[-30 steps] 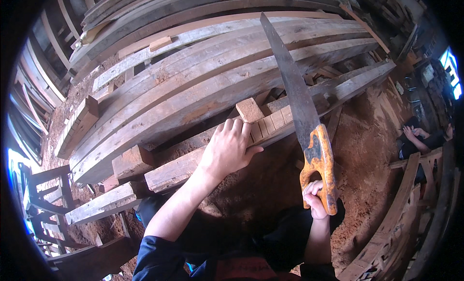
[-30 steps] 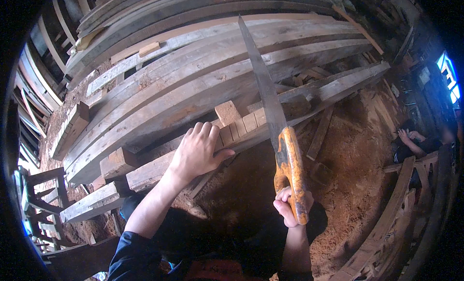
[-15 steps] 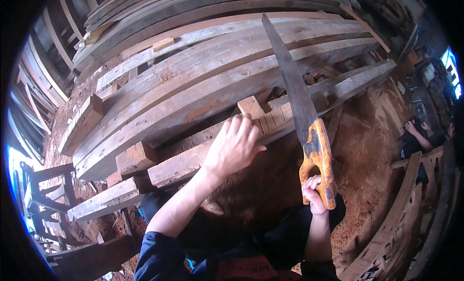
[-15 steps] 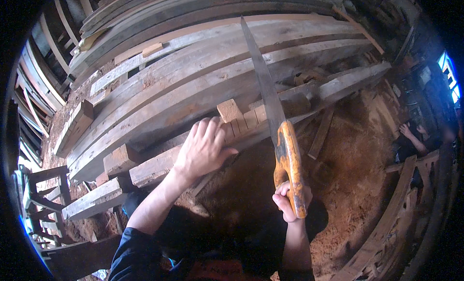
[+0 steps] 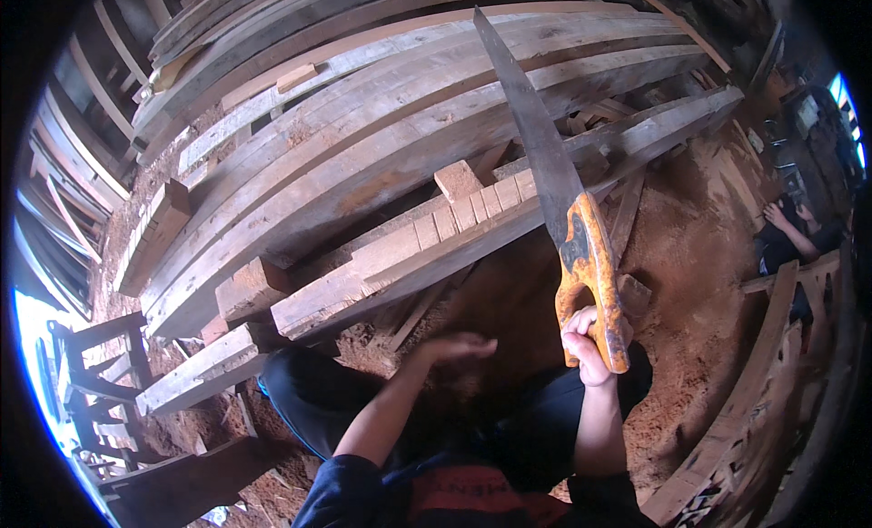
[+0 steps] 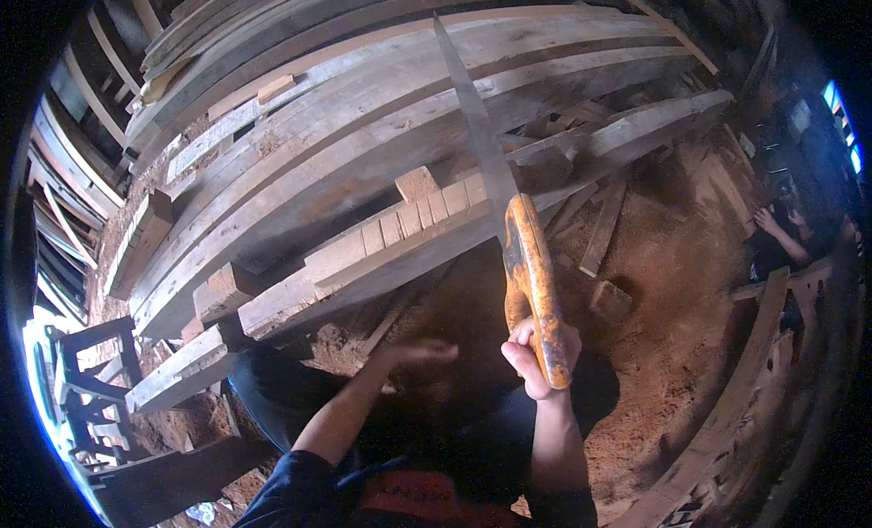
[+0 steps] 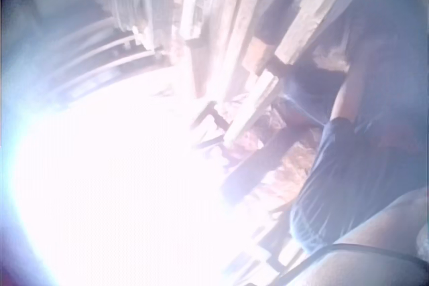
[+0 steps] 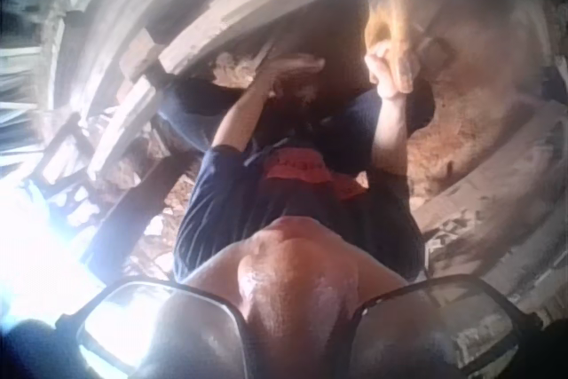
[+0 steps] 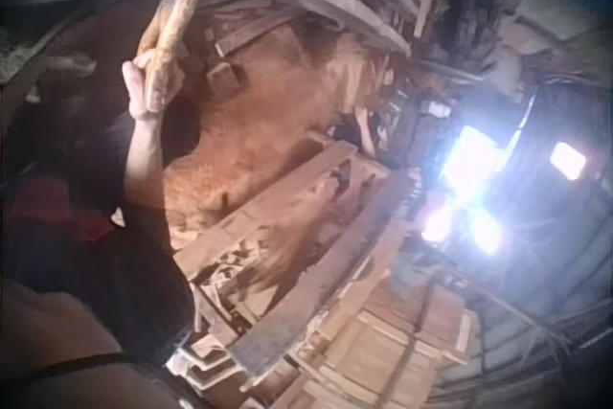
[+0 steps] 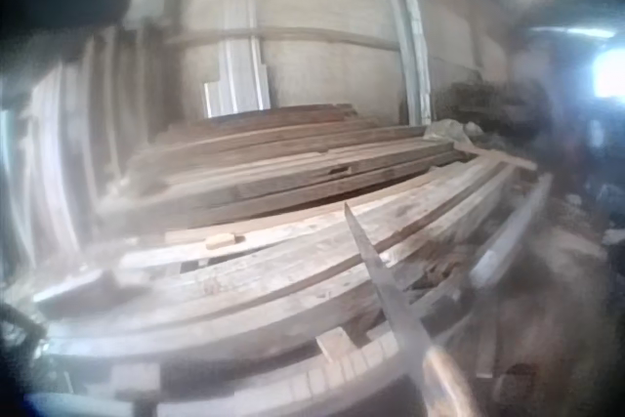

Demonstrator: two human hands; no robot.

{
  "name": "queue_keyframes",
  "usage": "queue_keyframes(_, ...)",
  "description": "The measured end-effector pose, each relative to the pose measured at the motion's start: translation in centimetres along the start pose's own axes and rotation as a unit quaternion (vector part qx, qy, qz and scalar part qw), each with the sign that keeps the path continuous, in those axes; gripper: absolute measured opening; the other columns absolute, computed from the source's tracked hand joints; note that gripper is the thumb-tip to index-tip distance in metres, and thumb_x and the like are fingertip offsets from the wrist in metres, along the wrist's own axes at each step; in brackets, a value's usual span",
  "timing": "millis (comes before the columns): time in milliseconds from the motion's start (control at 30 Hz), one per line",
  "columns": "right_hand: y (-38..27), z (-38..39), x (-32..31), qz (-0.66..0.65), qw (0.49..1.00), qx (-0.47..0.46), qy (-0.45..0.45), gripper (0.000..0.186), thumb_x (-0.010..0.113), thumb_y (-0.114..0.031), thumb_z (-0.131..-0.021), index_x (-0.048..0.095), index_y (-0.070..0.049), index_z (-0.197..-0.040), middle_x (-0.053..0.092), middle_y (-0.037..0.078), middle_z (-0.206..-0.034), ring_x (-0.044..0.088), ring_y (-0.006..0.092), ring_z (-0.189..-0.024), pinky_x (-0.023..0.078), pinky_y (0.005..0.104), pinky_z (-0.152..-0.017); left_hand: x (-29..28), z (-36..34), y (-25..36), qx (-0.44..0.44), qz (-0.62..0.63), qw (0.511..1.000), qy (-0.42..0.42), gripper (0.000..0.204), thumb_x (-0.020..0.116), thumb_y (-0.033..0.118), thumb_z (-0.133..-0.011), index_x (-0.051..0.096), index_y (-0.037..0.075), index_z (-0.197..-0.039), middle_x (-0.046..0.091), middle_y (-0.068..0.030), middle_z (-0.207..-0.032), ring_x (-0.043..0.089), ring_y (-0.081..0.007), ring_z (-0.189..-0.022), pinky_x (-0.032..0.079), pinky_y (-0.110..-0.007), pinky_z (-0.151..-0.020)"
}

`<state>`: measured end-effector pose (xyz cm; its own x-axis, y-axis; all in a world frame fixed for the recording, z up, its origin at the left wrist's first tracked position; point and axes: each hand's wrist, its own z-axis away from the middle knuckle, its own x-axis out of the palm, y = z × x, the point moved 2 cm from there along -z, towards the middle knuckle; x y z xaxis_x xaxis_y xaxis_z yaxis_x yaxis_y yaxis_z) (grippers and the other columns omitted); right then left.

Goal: The person uses a hand saw to cut a small wooden block resting on a larger plank. The left hand holds the block steady while the right hand moves the saw back and forth to make a cut. The process is repeated multiple times on the same block.

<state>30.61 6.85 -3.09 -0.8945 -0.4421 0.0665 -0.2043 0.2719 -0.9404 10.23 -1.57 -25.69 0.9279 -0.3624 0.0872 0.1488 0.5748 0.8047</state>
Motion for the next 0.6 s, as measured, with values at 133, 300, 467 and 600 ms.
queue_keyframes(133, -0.9, -0.7, 0.7, -0.008, 1.0, -0.013, -0.007, 0.015, 0.068, 0.0, -0.074, 0.054, -0.003, -0.079, 0.06, 0.007, -0.065, 0.056, 0.0125, -0.054, 0.045, 0.0264, -0.054, -1.9, 2.1, 4.6, -0.09, 0.314, 0.936, 0.13, 0.07, 0.048, 0.065, -0.092, 0.059, 0.002, -0.119, 0.066, -0.0177, -0.111, 0.065, -0.0323, -0.097, 0.051, -0.045, -0.088)
queue_keyframes(300, -1.1, -0.6, 0.6, 0.004, 1.0, 0.005, -0.005, 0.016, 0.069, 0.001, -0.074, 0.054, -0.004, -0.078, 0.06, 0.007, -0.067, 0.058, 0.0142, -0.058, 0.047, 0.0271, -0.058, 1.8, 7.4, 6.8, -0.02, -0.304, 0.951, 0.049, 0.056, 0.055, 0.053, -0.092, 0.062, 0.003, -0.116, 0.066, -0.0207, -0.111, 0.064, -0.035, -0.104, 0.051, -0.045, -0.089)
queue_keyframes(467, -1.3, -0.9, 1.1, 0.013, 1.0, -0.017, -0.015, 0.017, 0.071, 0.0, -0.073, 0.055, -0.004, -0.079, 0.06, 0.007, -0.067, 0.058, 0.0146, -0.059, 0.047, 0.0274, -0.059, 2.7, 15.7, 13.9, 0.268, -0.36, 0.882, 0.146, 0.043, 0.061, 0.042, -0.092, 0.065, 0.002, -0.107, 0.066, -0.0189, -0.109, 0.063, -0.0366, -0.105, 0.052, -0.043, -0.09)
queue_keyframes(600, -1.3, -0.6, 0.7, 0.019, 1.0, -0.009, -0.017, 0.017, 0.071, 0.0, -0.074, 0.055, -0.004, -0.079, 0.06, 0.007, -0.068, 0.058, 0.0142, -0.059, 0.047, 0.0272, -0.059, -3.6, 21.2, 22.7, 0.366, -0.421, 0.798, 0.23, 0.04, 0.071, 0.032, -0.087, 0.063, 0.0, -0.11, 0.065, -0.0179, -0.109, 0.064, -0.0344, -0.1, 0.053, -0.042, -0.085)
